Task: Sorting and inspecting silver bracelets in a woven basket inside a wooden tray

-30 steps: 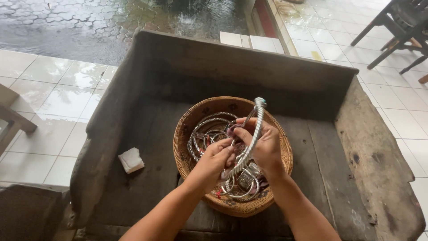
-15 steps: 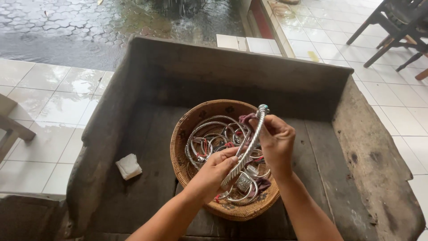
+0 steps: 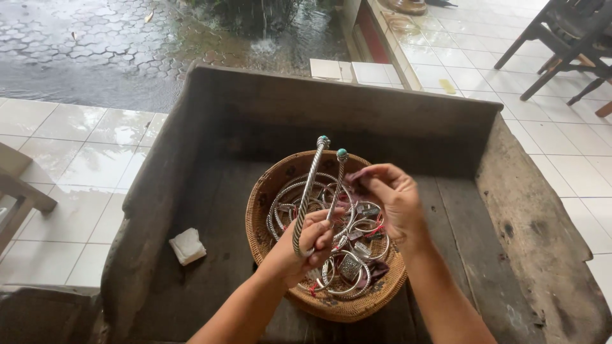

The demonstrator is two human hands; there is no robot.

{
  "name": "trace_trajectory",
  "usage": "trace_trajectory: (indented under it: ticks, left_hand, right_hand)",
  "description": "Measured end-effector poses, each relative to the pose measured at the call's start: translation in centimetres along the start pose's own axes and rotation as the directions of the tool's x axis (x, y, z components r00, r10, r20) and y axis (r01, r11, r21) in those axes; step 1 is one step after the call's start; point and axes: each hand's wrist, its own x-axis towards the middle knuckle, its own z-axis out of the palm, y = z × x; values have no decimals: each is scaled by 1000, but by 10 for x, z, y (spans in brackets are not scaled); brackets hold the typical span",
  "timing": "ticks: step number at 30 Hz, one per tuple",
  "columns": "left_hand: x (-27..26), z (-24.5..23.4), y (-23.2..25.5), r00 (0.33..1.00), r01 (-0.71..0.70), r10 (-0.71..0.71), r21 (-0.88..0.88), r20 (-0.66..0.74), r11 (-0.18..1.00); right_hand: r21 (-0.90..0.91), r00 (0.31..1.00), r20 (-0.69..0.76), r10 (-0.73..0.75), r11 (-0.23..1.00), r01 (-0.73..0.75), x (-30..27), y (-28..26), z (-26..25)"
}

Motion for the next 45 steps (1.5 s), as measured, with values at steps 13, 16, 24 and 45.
trace_trajectory:
  ticks: [13, 16, 24, 45]
  left_hand:
    - [-4, 9, -1, 1000, 0, 1, 94, -17, 996]
    - [-6, 17, 1, 999, 16, -14, 67, -41, 998]
    - [3, -1, -4, 999, -9, 18, 172, -48, 985]
    - [7, -1, -13, 987, 137, -96, 354, -132, 925]
  right_hand:
    - [-182, 961, 114, -250, 946, 268, -34, -7, 57]
    - [-137, 977, -20, -211, 969, 206, -31, 2, 54]
    - [-81, 974, -11, 226, 971, -226, -27, 16, 38]
    - [-598, 877, 116, -466, 672, 436, -35, -21, 31]
